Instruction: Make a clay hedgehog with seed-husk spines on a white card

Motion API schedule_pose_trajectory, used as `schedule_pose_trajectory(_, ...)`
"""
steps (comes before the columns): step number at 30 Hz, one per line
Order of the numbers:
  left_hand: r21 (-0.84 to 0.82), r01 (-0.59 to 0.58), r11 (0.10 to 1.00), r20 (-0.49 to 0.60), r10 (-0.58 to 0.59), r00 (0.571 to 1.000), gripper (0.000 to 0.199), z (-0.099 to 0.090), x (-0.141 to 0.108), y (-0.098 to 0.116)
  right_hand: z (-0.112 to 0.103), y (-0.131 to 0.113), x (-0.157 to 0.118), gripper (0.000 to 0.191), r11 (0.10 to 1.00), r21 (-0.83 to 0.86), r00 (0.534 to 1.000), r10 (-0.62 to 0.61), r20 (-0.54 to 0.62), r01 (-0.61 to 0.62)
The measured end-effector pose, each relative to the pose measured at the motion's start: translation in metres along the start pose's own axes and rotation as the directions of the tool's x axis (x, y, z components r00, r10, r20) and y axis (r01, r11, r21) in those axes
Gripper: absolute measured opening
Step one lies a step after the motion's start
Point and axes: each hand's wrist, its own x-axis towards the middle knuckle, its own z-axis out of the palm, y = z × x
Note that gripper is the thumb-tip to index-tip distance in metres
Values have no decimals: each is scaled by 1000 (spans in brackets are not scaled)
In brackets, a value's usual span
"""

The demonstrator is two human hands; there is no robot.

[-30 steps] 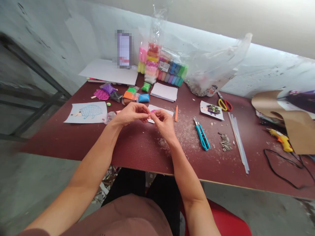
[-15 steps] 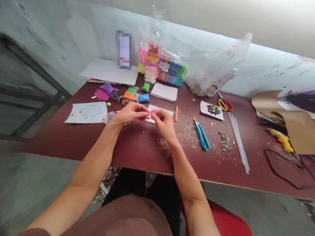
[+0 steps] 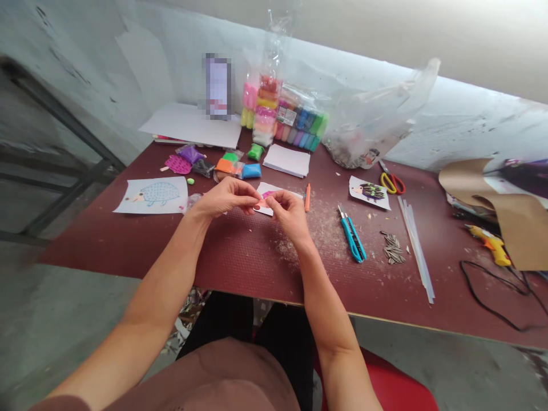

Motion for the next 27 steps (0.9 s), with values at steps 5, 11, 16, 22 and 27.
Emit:
schedule_pose_trajectory(5, 49, 22, 999, 2, -22, 1000, 22, -1, 0, 2, -1, -2, 0, 36, 1000, -17, 1000, -5, 0, 5)
schedule_pose_trajectory(11, 85, -11, 996, -7, 12, 1000, 24, 2, 2, -1, 0, 2, 0, 38, 1000, -23, 1000, 14, 20, -14)
schedule_pose_trajectory(16, 119, 10, 993, -3, -10, 1000, 31, 3, 2, -1, 0, 4, 1, 38, 999, -25, 998, 33, 53, -31)
schedule_pose_trajectory(22, 134, 25, 991, -8, -24, 1000, 39, 3, 2, -2, -1, 1, 0, 34, 998, -47, 999, 31, 17, -30)
schedule_pose_trajectory(27, 145, 13, 989, 16, -16, 1000, 33, 7, 1, -2, -1, 2, 0, 35, 999, -31, 1000, 10, 15, -9)
